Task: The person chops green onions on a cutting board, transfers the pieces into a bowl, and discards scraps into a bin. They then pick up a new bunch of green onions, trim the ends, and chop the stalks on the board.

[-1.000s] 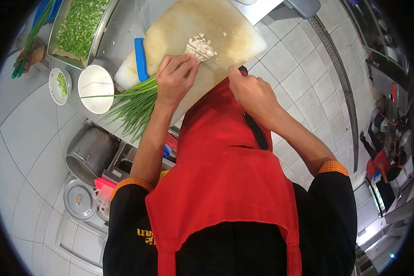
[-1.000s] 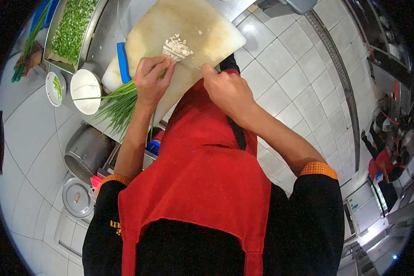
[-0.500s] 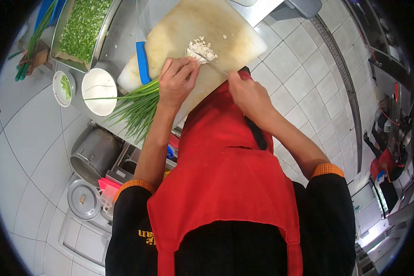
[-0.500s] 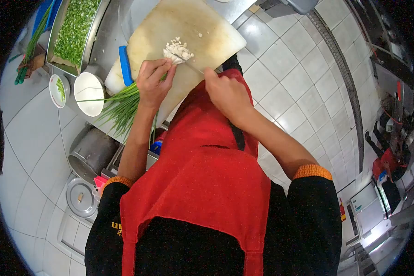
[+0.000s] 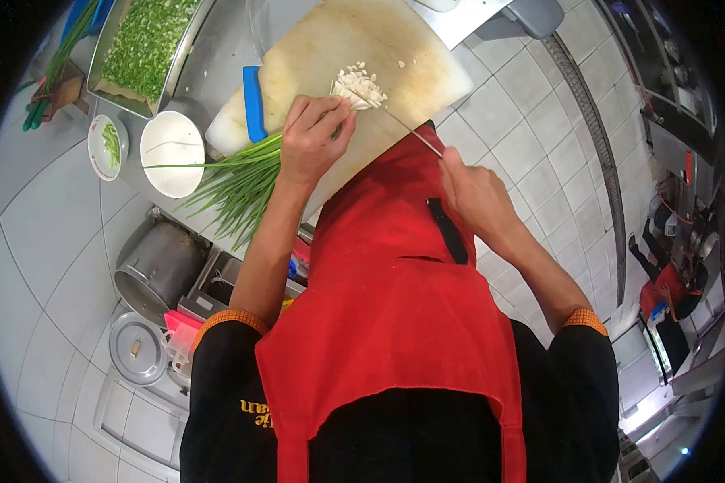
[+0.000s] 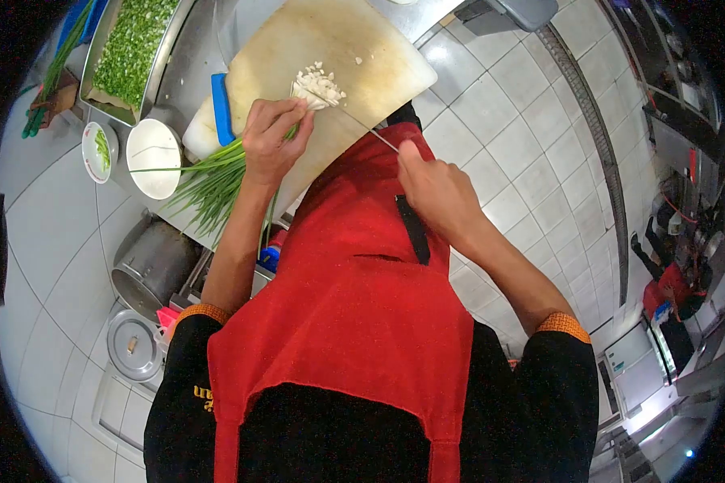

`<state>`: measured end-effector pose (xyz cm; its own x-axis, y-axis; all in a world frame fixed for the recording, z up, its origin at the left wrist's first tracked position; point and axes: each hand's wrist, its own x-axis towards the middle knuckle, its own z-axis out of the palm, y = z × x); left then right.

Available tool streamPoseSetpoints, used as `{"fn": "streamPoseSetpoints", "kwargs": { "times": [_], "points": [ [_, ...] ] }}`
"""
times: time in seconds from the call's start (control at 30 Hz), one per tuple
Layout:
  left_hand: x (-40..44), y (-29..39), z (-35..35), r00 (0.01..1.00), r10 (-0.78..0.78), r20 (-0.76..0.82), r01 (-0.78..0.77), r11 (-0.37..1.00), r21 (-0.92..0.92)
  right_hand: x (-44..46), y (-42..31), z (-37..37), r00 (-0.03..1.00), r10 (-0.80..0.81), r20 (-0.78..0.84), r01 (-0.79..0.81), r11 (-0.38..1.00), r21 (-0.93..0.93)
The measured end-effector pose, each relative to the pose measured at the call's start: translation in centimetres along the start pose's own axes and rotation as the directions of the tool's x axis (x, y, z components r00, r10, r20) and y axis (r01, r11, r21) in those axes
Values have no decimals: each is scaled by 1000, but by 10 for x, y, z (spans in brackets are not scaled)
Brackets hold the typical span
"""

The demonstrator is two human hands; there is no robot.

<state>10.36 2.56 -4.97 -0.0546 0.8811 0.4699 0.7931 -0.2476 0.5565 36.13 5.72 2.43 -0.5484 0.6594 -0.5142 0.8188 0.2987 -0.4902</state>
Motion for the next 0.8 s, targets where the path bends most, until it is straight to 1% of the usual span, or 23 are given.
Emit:
{"fn": "streamPoseSetpoints", "kwargs": {
  "times": [0.03, 0.07, 0.13, 0.47, 0.57, 0.8],
  "points": [
    [-1, 0, 0, 1000, 5, -4, -5, 1000, 1, 4, -6, -1, 997, -39, -64, 39, 999, 2],
    [-2, 0, 0, 1000, 5, -2, -5, 1000, 1, 9, -11, -2, 997, -38, -64, 39, 999, 4],
    [-1, 0, -1, 1000, 1, 2, -1, 1000, -8, 19, -19, -2, 980, -149, -133, 146, 989, -33],
    [-2, 0, 1, 1000, -5, -10, 5, 1000, 8, 29, -27, -1, 989, -125, -77, 121, 991, -48],
    [-1, 1, 0, 1000, -12, -5, 13, 1000, 5, 32, -30, 0, 993, -95, -68, 91, 994, -56],
    [0, 1, 0, 1000, -22, 9, 22, 1000, 12, 60, -38, 13, 990, -112, -90, 104, 990, -90]
  ]
}}
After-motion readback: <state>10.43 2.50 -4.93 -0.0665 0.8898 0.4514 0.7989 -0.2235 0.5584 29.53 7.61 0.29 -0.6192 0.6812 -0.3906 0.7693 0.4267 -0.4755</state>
